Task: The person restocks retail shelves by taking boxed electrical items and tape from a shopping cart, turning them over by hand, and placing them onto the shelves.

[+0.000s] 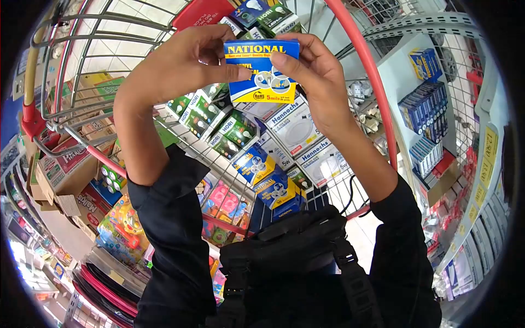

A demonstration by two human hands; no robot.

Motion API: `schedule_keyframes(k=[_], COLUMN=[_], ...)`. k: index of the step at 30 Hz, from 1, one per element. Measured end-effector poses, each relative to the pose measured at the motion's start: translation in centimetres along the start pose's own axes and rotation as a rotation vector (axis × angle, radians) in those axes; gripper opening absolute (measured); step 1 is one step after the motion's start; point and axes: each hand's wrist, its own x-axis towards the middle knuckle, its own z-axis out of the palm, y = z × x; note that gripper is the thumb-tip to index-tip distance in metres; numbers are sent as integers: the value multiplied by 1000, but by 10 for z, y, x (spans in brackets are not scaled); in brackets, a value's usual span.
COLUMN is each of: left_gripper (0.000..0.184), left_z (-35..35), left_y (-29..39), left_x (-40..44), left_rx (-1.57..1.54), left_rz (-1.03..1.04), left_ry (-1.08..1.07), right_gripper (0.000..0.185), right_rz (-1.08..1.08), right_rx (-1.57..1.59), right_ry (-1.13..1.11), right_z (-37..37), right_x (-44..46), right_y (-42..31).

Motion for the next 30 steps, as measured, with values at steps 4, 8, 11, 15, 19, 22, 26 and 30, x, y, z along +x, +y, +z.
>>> schedule_keyframes(k=[4, 8, 11, 15, 19, 22, 26, 30], left_gripper=[54, 61, 64, 55, 45, 45, 49, 52], left_z=[-4, -3, -3, -5, -6, -8, -9, -8], left_y=[7, 5, 13, 3, -2, 2, -1, 3], left_x=[0, -1, -1, -1, -1, -2, -3, -6], left_rx=[33, -8, 83, 36, -28, -46, -38, -1], left_rz=[-147, -167, -237, -240, -207, -203, -191, -231], left_ry=[-44, -15, -38, -80, -120, -139, -144, -115], right_gripper=[45, 43, 41, 40, 39, 39, 40, 39], right_rz=[-140, -150, -122, -89, -67, -70, -64, -62], right_rx=[-11, -68, -64, -64, -48, -62, -93, -93], right_ry=[-13, -44, -42, -30, -15, -19, -20, -31], right_z=[3, -3, -3, -1, 1, 1, 0, 1], right_x=[1, 2, 1, 0, -1, -1, -2, -2], right_y=[4, 6, 8, 7, 8, 12, 13, 15])
